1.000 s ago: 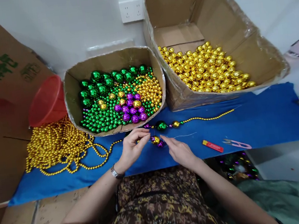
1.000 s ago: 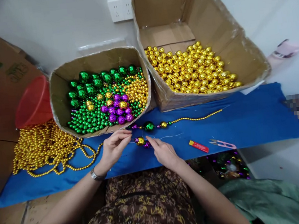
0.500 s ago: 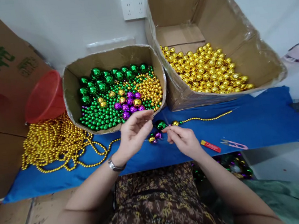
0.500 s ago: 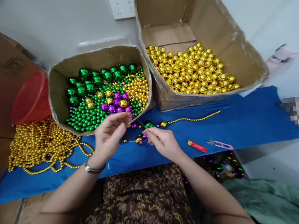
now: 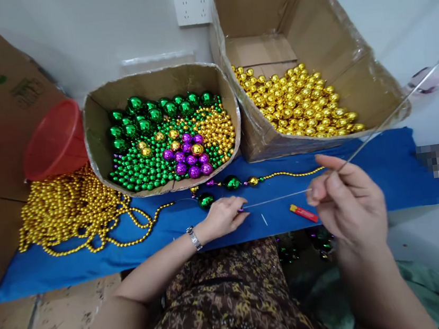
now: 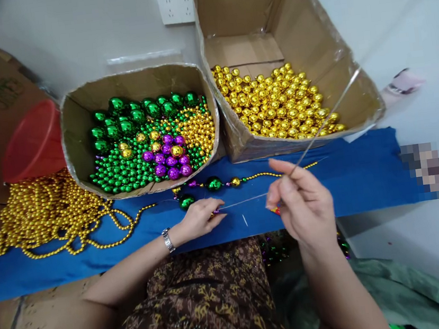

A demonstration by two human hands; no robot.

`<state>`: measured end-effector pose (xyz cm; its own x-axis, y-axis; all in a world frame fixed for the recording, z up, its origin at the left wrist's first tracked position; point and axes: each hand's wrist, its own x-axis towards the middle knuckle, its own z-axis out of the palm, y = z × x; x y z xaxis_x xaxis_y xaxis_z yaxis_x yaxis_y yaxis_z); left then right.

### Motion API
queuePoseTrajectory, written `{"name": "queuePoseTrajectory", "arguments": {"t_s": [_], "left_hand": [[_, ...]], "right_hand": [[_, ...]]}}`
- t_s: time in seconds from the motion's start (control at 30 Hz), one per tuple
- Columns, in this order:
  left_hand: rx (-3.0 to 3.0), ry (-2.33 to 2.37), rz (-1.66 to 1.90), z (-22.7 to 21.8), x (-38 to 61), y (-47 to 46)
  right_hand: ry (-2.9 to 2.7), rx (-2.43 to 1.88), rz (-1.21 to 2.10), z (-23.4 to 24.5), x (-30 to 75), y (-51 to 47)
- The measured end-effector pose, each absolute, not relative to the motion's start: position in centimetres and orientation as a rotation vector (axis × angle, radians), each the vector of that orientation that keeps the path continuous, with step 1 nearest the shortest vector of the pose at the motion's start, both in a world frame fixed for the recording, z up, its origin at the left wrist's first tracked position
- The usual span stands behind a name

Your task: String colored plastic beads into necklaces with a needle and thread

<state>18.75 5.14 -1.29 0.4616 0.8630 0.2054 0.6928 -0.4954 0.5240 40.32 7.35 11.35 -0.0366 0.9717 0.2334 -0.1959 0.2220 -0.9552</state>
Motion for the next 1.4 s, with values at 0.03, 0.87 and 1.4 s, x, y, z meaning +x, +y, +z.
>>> {"name": "queuePoseTrajectory", "arguments": {"t_s": [0.03,0.87,1.4], "left_hand": [[2.334,1.355,0.636,-1.3,18.4,4.9],[2.784,1.595,-0.066,-2.1,8.5,4.0],[2.538,1.403,0.343,-0.9,11.9,3.6]], "right_hand": [[-1.133,-0.885,1.142,11.2,40.9,7.7],[-0.581,-1.078,0.832,7.3,46.6,12.7],[-0.894,-1.085,0.883,7.0,43.5,11.3]]}}
